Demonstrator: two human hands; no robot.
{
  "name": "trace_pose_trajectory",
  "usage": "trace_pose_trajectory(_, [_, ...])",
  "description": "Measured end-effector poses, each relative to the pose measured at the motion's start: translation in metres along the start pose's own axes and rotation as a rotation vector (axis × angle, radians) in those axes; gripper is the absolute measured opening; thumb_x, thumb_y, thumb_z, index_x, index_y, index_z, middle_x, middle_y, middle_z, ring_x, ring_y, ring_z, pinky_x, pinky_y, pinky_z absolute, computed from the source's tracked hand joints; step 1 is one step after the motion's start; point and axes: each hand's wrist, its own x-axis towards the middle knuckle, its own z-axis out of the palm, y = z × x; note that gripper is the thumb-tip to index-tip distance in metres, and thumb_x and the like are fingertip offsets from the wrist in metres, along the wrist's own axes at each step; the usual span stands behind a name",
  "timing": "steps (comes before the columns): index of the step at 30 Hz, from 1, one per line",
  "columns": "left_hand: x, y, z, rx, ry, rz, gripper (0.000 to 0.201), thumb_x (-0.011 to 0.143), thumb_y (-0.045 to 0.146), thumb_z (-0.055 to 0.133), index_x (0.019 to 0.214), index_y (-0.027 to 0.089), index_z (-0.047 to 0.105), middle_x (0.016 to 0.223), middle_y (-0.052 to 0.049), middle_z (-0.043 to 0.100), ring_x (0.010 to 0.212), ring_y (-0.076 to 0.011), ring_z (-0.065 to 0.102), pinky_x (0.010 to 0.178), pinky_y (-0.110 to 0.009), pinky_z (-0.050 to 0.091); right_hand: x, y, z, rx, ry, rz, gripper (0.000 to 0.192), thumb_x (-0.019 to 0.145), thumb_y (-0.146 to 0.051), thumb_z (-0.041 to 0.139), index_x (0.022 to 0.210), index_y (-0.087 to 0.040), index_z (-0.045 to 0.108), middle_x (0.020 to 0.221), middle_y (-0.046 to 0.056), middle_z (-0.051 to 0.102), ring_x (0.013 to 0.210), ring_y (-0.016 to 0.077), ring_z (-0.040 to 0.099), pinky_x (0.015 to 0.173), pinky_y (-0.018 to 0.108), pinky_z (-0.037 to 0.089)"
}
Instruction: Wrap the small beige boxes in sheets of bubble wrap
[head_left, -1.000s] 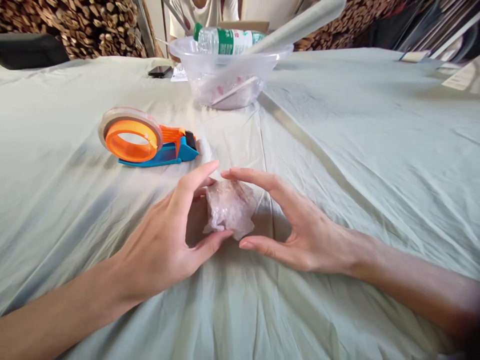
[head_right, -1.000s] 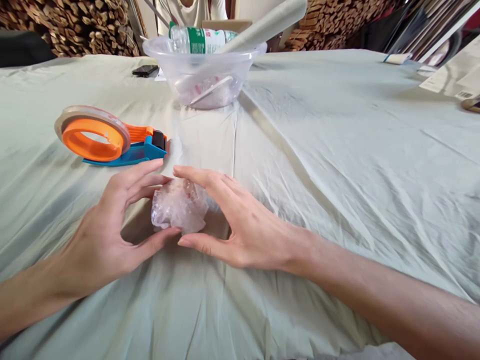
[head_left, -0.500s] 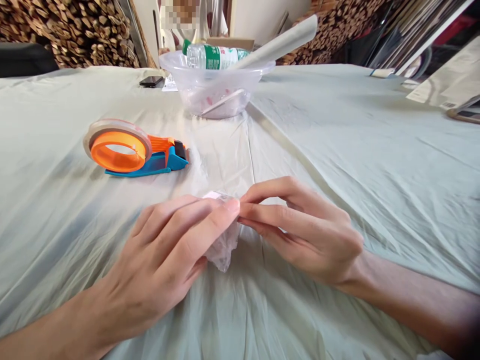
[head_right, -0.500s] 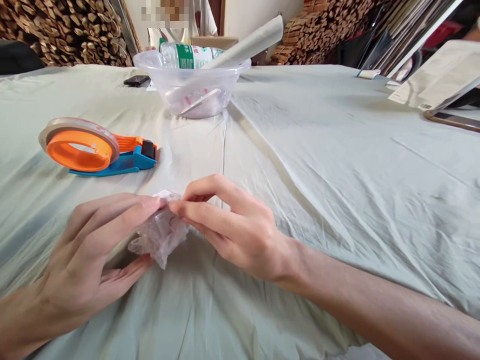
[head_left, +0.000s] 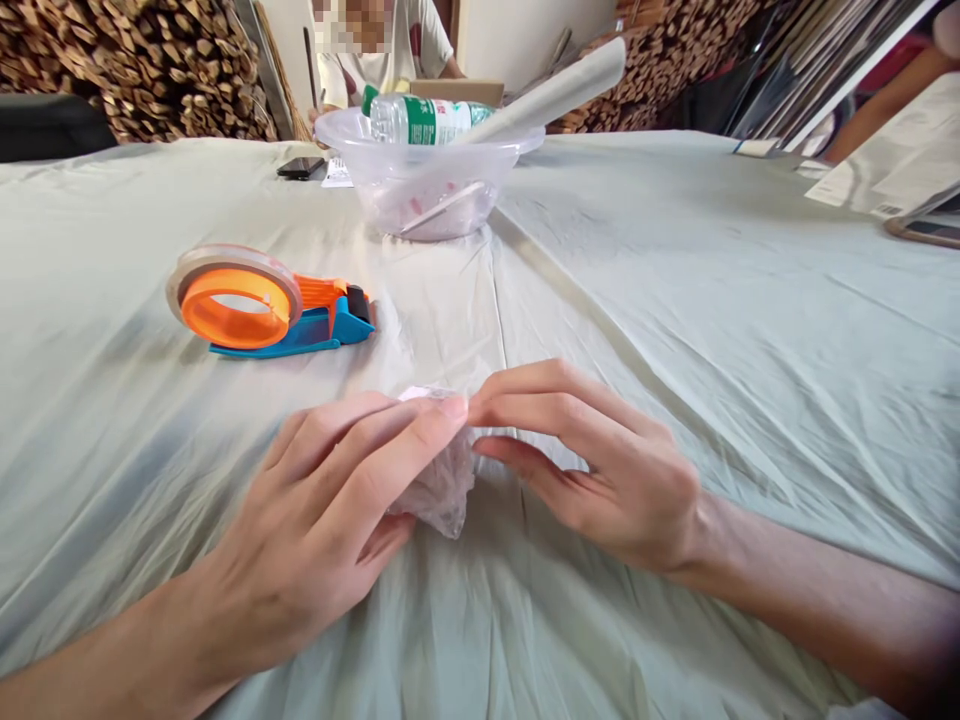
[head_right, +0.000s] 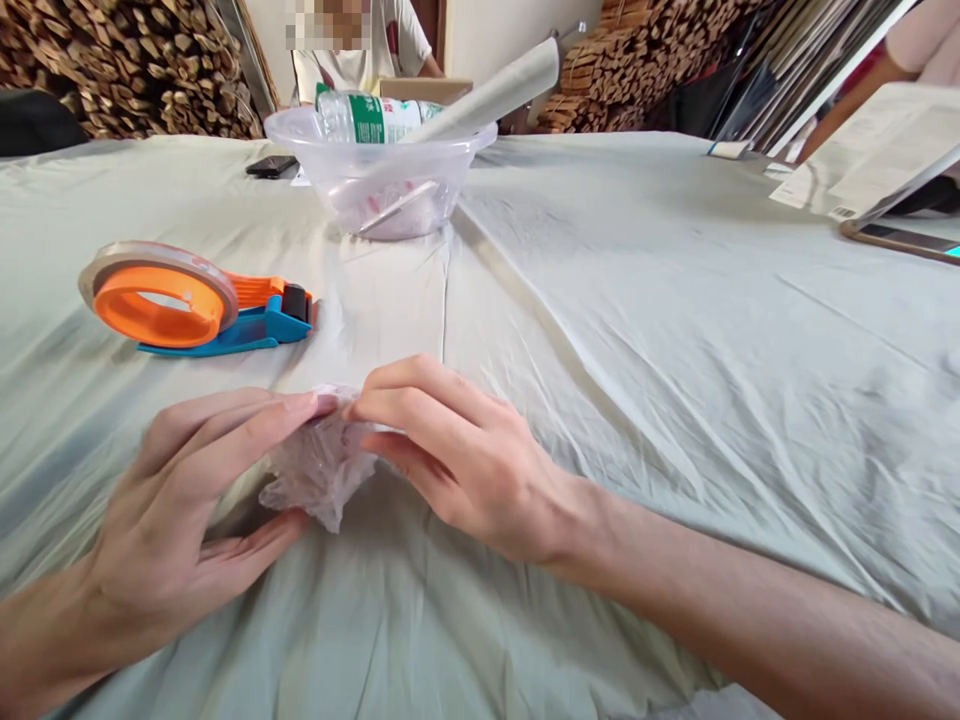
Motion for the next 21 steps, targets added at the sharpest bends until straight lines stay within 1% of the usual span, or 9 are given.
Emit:
trace_pose_trajectory(2, [0.0,0.001,0.0,-0.023,-0.022,0.012,0.101,0.091,-0.009,0.068,0.178,0.017,0.024,0.15,-0.007,0.074,0.139,-0.0247,0.059,0.114,-0.041,0.05,0.0,-0.002,-0.001,-0.008,-0.002,0.021,0.015,0.106,-0.004,0.069,0.115,-0.016,0.069,0.117,0.009,0.075,0.103,0.0142,0.076,0.089,0.028,0.066])
trace_pose_trajectory(3, [0.0,0.001,0.0,-0.031,-0.028,0.017,0.101,0.092,-0.009,0.068,0.178,0.017,0.023,0.149,-0.007,0.074,0.14,-0.0243,0.059,0.115,-0.041,0.049,0.0,-0.003,0.0,-0.021,0.001,0.028,0.014,0.106,-0.004,0.067,0.11,-0.017,0.069,0.116,0.009,0.075,0.1,0.0133,0.076,0.087,0.028,0.066])
trace_pose_trajectory(5, [0.0,0.002,0.0,-0.036,-0.032,0.016,0.102,0.091,-0.01,0.067,0.179,0.018,0.023,0.15,-0.005,0.074,0.14,-0.0237,0.059,0.115,-0.04,0.05,0.0,-0.002,0.001,-0.049,0.011,0.025,0.017,0.107,-0.001,0.064,0.104,-0.017,0.068,0.113,0.008,0.075,0.095,0.0118,0.074,0.081,0.026,0.064])
trace_pose_trajectory(7, [0.0,0.001,-0.001,-0.037,-0.03,0.001,0.101,0.091,-0.008,0.068,0.178,0.02,0.025,0.152,-0.004,0.073,0.139,-0.0232,0.06,0.115,-0.039,0.05,-0.001,0.001,0.004,-0.063,0.026,-0.015,0.02,0.106,0.002,0.062,0.105,-0.017,0.066,0.11,0.007,0.075,0.095,0.0113,0.073,0.08,0.025,0.063])
trace_pose_trajectory(9, [0.0,0.0,-0.001,-0.043,-0.028,-0.017,0.101,0.091,-0.006,0.068,0.178,0.023,0.026,0.153,-0.002,0.072,0.139,-0.0223,0.06,0.116,-0.038,0.05,-0.001,0.006,0.007,-0.049,0.023,-0.053,0.022,0.105,0.006,0.059,0.108,-0.015,0.065,0.111,0.008,0.074,0.099,0.0115,0.07,0.083,0.024,0.062])
trace_pose_trajectory(12, [0.001,0.0,-0.001,-0.049,-0.028,-0.042,0.1,0.092,-0.005,0.067,0.178,0.025,0.027,0.154,-0.001,0.071,0.139,-0.0198,0.06,0.121,-0.033,0.048,-0.001,0.01,0.009,-0.012,-0.008,-0.059,0.023,0.104,0.008,0.053,0.108,-0.012,0.063,0.112,0.011,0.071,0.098,0.011,0.066,0.083,0.023,0.061])
trace_pose_trajectory(17, [0.001,0.001,0.0,-0.033,-0.023,-0.088,0.091,0.095,-0.001,0.066,0.176,0.026,0.032,0.149,-0.001,0.07,0.138,-0.0162,0.059,0.126,-0.025,0.043,-0.001,0.01,0.006,0.036,-0.032,-0.021,0.021,0.107,0.005,0.048,0.109,-0.012,0.06,0.112,0.011,0.068,0.096,0.009,0.063,0.083,0.021,0.059])
trace_pose_trajectory(21, [0.001,-0.002,0.0,-0.067,-0.024,-0.161,0.077,0.097,0.004,0.066,0.167,0.024,0.043,0.148,-0.003,0.067,0.137,-0.0159,0.059,0.124,-0.025,0.044,-0.003,0.007,0.001,0.038,-0.006,-0.004,0.025,0.105,0.008,0.047,0.106,-0.015,0.058,0.111,0.007,0.068,0.096,0.0082,0.063,0.082,0.021,0.057])
